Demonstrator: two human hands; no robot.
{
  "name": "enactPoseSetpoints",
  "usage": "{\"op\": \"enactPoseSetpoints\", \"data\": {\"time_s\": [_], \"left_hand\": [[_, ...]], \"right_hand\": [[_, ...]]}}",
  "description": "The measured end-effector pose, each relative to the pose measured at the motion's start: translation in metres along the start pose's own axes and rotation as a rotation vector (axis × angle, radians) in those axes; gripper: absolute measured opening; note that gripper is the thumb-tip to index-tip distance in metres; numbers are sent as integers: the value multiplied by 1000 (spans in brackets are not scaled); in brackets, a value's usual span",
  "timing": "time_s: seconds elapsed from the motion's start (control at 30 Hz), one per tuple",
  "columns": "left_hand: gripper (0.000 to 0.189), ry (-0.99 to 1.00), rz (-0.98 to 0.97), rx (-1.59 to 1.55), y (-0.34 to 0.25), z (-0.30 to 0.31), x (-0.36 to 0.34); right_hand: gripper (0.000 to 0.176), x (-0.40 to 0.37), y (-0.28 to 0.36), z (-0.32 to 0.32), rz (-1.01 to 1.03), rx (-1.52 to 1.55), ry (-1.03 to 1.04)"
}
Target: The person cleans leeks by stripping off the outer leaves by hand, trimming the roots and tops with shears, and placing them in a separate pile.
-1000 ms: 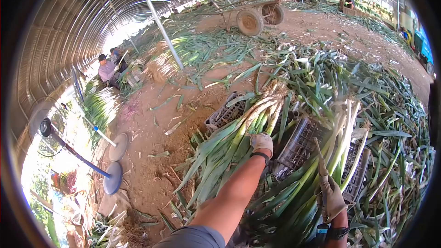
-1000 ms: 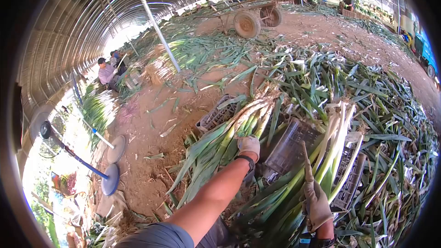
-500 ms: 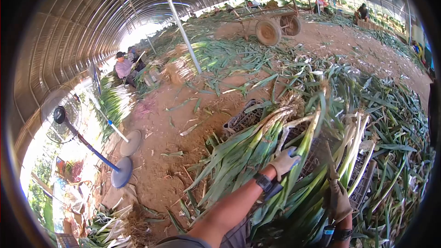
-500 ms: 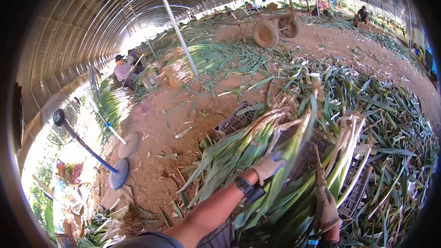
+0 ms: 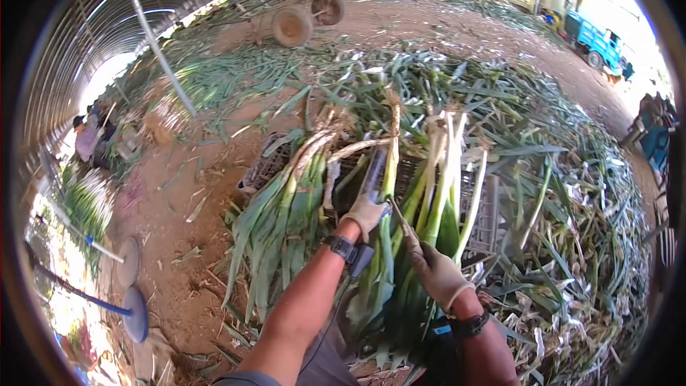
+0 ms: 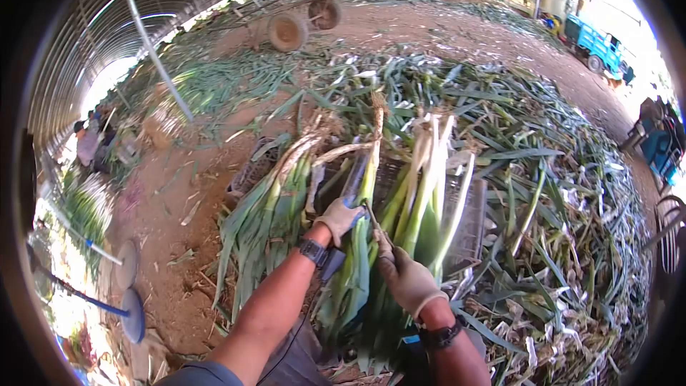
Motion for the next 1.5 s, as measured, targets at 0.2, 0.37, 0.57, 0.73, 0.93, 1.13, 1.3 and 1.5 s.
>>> {"op": "enactPoseSetpoints", "data": {"time_s": [0.2,0.37,0.57,0.73,0.93,1.13,1.3,1.5], "left_hand": [[41,75,-60,-49,7,-31,8],[41,145,-63,-38,-22,-29,-28],[43,193,-24,-46,-3,-37,-47],[41,303,3,-173,3,-34,-70],[41,359,47,-178,4,-31,-109],[38,307,41,-137,12,-30,-136],[36,317,44,-179,34,-31,-135],[41,348,71,-246,45,-16,-152]], "right_hand": [[55,15,-2,12,-37,-92,-93],[58,41,-20,20,-82,-155,-138],[57,60,-34,15,-138,-149,-126],[58,62,-24,13,-135,-138,-103],[60,63,-24,8,-169,-191,-94],[63,83,-34,2,-178,-204,-89],[64,95,-38,-8,-184,-207,-69],[73,106,-37,-21,-123,-62,-43]]}}
Point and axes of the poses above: each hand's wrist, its own x-axis towards the middle knuckle, its own z-axis out of the back of the hand, y = z × x, the point moved 9 cm from there along x, towards the middle knuckle, and after that the axes turned 13 degrees about x, right-handed, at the moved point
